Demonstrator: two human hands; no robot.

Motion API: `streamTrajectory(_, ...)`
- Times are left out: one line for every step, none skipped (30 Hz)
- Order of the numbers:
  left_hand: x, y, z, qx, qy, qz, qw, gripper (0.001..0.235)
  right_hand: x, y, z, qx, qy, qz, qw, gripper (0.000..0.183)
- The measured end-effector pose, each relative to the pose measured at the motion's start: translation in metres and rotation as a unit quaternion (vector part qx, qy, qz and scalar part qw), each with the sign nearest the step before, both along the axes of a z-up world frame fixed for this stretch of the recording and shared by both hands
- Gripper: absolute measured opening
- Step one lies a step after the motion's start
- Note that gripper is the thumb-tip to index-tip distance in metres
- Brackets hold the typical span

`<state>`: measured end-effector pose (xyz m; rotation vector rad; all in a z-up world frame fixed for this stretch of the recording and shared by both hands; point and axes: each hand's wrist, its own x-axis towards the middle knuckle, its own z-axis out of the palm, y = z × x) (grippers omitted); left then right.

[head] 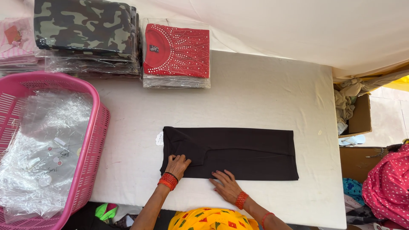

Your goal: The person folds a red t-shirt and a black t-shirt on a white table. They then place the folded red t-shirt into a clear plastic bag and set it aside. The black t-shirt is folded and left on the table.

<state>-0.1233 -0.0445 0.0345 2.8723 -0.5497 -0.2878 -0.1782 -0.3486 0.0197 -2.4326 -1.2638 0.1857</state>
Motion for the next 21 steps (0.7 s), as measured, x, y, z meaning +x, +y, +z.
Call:
streamTrajectory(-0.001, -0.001, 0.001, 0.000, 0.001, -0.001, 1.000, 0.045, -0.003, -0.015, -0.001, 0.000, 0.001, -0.001, 1.000, 0.051)
streamTrajectory(-0.002, -0.003, 0.002, 0.007, 0.015, 0.004, 1.000, 0.046, -0.006, -0.030, -0.001, -0.014, 0.008, -0.061, 0.998, 0.050)
streamTrajectory(-0.004, -0.004, 0.003, 0.016, 0.031, 0.009, 0.999, 0.046, -0.010, -0.045, -0.002, -0.028, 0.015, -0.120, 0.992, 0.048)
streamTrajectory(-0.005, -0.006, 0.005, 0.016, 0.032, 0.009, 0.999, 0.046, -0.013, -0.057, 0.000, -0.028, 0.016, -0.120, 0.992, 0.048)
streamTrajectory(-0.004, -0.007, 0.008, 0.024, 0.039, 0.012, 0.999, 0.045, -0.013, -0.068, 0.001, -0.023, -0.003, -0.171, 0.985, 0.047)
streamTrajectory(-0.003, -0.008, 0.010, 0.031, 0.046, 0.016, 0.998, 0.044, -0.013, -0.079, 0.002, -0.019, -0.022, -0.222, 0.975, 0.047)
streamTrajectory(-0.003, -0.009, 0.012, 0.033, 0.044, 0.016, 0.998, 0.044, -0.014, -0.083, -0.001, -0.017, -0.023, -0.222, 0.975, 0.047)
streamTrajectory(-0.002, -0.011, 0.014, 0.034, 0.036, 0.014, 0.999, 0.045, -0.014, -0.088, -0.004, -0.025, -0.024, -0.259, 0.965, 0.046)
streamTrajectory(-0.003, -0.013, 0.015, 0.035, 0.029, 0.012, 0.999, 0.045, -0.017, -0.094, -0.007, -0.034, -0.023, -0.296, 0.954, 0.046)
streamTrajectory(-0.003, -0.015, 0.020, 0.036, 0.029, 0.011, 0.999, 0.045, -0.019, -0.095, -0.008, -0.034, -0.023, -0.296, 0.954, 0.046)
streamTrajectory(-0.004, -0.017, 0.024, 0.035, 0.014, 0.008, 0.999, 0.044, -0.020, -0.097, -0.010, -0.030, -0.027, -0.316, 0.948, 0.047)
streamTrajectory(-0.004, -0.018, 0.029, 0.034, -0.001, 0.005, 0.999, 0.044, -0.021, -0.098, -0.011, -0.027, -0.031, -0.335, 0.941, 0.047)
streamTrajectory(-0.005, -0.019, 0.028, 0.034, -0.002, 0.006, 0.999, 0.044, -0.022, -0.097, -0.013, -0.026, -0.032, -0.335, 0.941, 0.047)
streamTrajectory(-0.005, -0.020, 0.028, 0.039, -0.015, 0.004, 0.999, 0.044, -0.023, -0.096, -0.015, -0.037, -0.032, -0.337, 0.940, 0.048)
streamTrajectory(-0.006, -0.021, 0.027, 0.044, -0.026, 0.002, 0.999, 0.043, -0.026, -0.095, -0.016, -0.048, -0.032, -0.341, 0.938, 0.048)
streamTrajectory(-0.009, -0.022, 0.026, 0.043, -0.026, 0.002, 0.999, 0.043, -0.027, -0.094, -0.015, -0.049, -0.032, -0.341, 0.938, 0.048)
streamTrajectory(-0.011, -0.024, 0.025, 0.040, -0.020, 0.008, 0.999, 0.044, -0.026, -0.093, -0.015, -0.056, -0.029, -0.342, 0.938, 0.048)
streamTrajectory(-0.012, -0.025, 0.024, 0.037, -0.014, 0.015, 0.999, 0.046, -0.026, -0.092, -0.014, -0.064, -0.025, -0.343, 0.937, 0.048)
streamTrajectory(-0.009, -0.029, 0.043, 0.036, -0.015, 0.014, 0.999, 0.046, -0.026, -0.092, -0.014, -0.064, -0.026, -0.344, 0.936, 0.048)
streamTrajectory(-0.006, -0.033, 0.061, 0.037, 0.065, 0.052, 0.996, 0.046, -0.026, -0.093, -0.015, -0.071, -0.019, -0.346, 0.935, 0.048)
streamTrajectory(-0.003, -0.037, 0.079, 0.036, 0.144, 0.092, 0.985, 0.049, -0.026, -0.093, -0.015, -0.078, -0.013, -0.347, 0.935, 0.048)
